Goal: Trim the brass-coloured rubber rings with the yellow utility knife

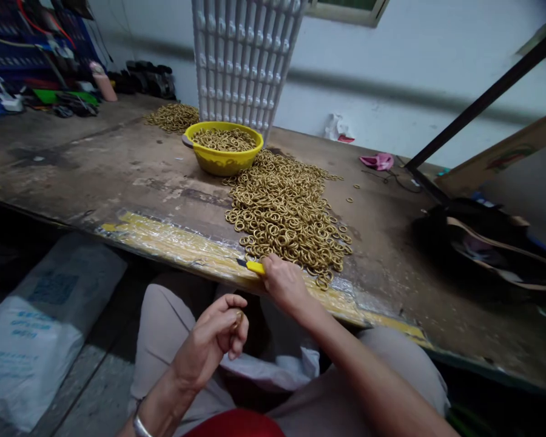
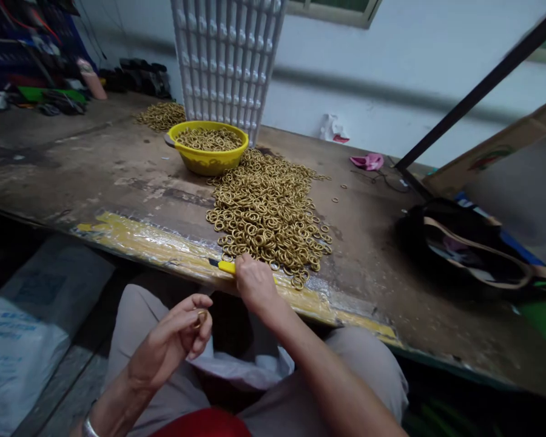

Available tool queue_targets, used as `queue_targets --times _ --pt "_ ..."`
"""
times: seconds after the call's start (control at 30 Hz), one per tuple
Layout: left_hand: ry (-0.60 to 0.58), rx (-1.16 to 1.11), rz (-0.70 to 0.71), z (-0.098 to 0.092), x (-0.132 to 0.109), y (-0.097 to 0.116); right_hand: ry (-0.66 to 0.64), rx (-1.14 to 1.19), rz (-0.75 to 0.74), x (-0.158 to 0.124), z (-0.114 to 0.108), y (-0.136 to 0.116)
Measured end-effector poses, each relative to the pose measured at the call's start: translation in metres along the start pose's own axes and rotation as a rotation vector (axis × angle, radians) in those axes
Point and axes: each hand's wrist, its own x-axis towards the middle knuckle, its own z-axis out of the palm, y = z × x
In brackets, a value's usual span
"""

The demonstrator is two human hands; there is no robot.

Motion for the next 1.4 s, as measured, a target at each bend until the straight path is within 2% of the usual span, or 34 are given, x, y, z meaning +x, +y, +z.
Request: queue_targets --times 0.07,0.17,0.23,0.3,0.37,0.43,0.53,0.63,0.8,0.93,1.03,1.17,1.27,1.4 --pt "-0.003 -0.044 -0.027 -0.005 0.003 -0.002 -0.029 0.012 0.025 0.004 0.003 0.001" --pt "0.057 0.038 -0.038 -0.009 0.014 -0.003 -0.017 0.056 0.036 0.004 0.0 0.007" --pt "0.129 0.136 -0.004 -0.009 0.023 -0.002 0.003 0.241 0.024 0.0 -0.006 0.012" --pt "0.175 0.222 0.056 -0.006 0.031 0.003 -0.033 0.595 -0.024 -0.007 -0.013 0.017" --pt "0.151 0.279 0.089 0.0 0.035 0.008 -0.148 0.952 -0.078 -0.015 -0.019 0.023" --pt "0.077 0.287 0.076 0.005 0.036 0.012 -0.27 1.169 -0.093 -0.021 -0.022 0.026" --pt "-0.009 0.245 0.041 0.012 0.032 0.014 -0.353 1.306 -0.077 -0.026 -0.024 0.025" --pt "-0.066 0.184 0.004 0.015 0.023 0.015 -0.359 1.358 -0.099 -0.028 -0.026 0.018" --pt "-0.147 0.071 -0.113 0.016 0.01 0.018 -0.281 1.349 -0.199 -0.034 -0.03 0.007" --pt "-0.126 0.002 -0.155 0.017 0.003 0.018 -0.208 1.296 -0.229 -0.039 -0.03 0.003" --pt "-0.025 0.052 -0.053 0.018 0.0 0.016 -0.094 1.182 -0.231 -0.043 -0.028 -0.001" --pt "0.094 0.243 0.123 0.012 -0.002 0.012 0.026 0.834 -0.279 -0.049 -0.022 -0.005" --pt "0.125 0.364 0.188 0.006 -0.003 0.011 0.061 0.57 -0.34 -0.051 -0.016 -0.006" --pt "0.132 0.466 0.217 0.002 0.001 0.011 0.085 0.384 -0.353 -0.051 -0.011 -0.006"
